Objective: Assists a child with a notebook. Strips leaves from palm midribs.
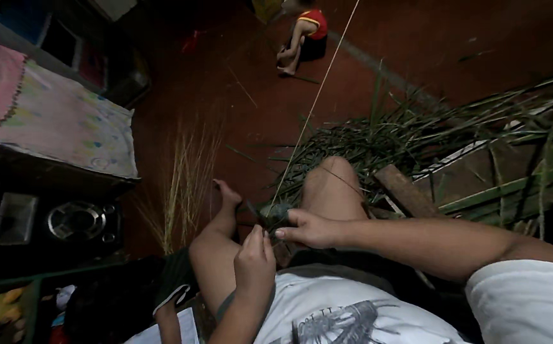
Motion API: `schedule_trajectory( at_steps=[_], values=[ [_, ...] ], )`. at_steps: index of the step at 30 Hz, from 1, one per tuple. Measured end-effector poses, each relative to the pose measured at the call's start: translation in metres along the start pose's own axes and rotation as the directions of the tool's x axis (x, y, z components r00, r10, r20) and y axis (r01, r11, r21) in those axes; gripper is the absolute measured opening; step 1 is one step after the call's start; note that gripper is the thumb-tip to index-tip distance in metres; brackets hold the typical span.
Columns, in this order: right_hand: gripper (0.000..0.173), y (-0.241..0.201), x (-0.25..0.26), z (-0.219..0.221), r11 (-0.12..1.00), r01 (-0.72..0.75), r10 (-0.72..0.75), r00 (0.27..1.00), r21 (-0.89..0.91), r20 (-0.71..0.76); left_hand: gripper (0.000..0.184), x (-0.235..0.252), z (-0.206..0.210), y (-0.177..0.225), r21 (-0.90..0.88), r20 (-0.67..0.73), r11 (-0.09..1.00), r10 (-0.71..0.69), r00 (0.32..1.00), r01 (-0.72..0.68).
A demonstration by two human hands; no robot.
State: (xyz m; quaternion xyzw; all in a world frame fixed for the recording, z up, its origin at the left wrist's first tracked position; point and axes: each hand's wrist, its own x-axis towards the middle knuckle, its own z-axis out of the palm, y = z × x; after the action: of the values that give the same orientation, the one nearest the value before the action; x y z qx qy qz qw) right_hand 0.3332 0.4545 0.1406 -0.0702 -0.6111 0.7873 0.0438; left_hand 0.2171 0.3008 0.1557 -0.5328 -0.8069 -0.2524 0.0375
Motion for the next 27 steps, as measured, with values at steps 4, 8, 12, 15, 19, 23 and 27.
schedule_trajectory(
  at_steps=[4, 8, 12, 15, 19, 23, 27],
  values=[
    [0.011, -0.020, -0.001, -0.018, 0.994, 0.024, -0.011, 0.993, 0.110, -0.120, 0.033, -0.003, 0.000, -0.007, 0.016, 0.008, 0.999, 0.027, 1.000, -0.027],
    [0.024, -0.038, -0.004, -0.046, 0.984, 0.075, -0.013, 0.937, 0.164, -0.350, 0.033, -0.007, -0.001, -0.019, 0.076, -0.013, 0.994, 0.077, 0.997, -0.076],
    [0.030, -0.041, -0.003, -0.089, 0.934, 0.300, -0.172, 0.856, 0.197, -0.488, 0.032, -0.017, 0.002, -0.033, 0.155, -0.054, 0.983, 0.103, 0.993, -0.094],
    [0.029, -0.049, -0.006, -0.104, 0.897, 0.380, -0.183, 0.782, 0.224, -0.596, 0.031, -0.024, 0.003, -0.041, 0.192, -0.068, 0.978, 0.093, 0.993, -0.079],
    [0.035, -0.041, -0.002, -0.080, 0.928, 0.292, -0.114, 0.816, 0.233, -0.566, 0.031, -0.029, 0.006, -0.047, 0.157, -0.074, 0.986, 0.061, 0.995, -0.049],
    [0.029, -0.025, 0.000, -0.022, 0.990, -0.110, 0.129, 0.959, 0.090, -0.252, 0.035, -0.028, 0.004, -0.037, 0.086, 0.007, 0.996, 0.012, 1.000, -0.013],
    [0.018, 0.001, 0.003, 0.002, 0.994, -0.104, 0.103, 0.994, -0.042, -0.040, 0.036, -0.027, 0.008, -0.035, 0.091, -0.002, 0.995, 0.044, 0.999, -0.044]
  ],
)
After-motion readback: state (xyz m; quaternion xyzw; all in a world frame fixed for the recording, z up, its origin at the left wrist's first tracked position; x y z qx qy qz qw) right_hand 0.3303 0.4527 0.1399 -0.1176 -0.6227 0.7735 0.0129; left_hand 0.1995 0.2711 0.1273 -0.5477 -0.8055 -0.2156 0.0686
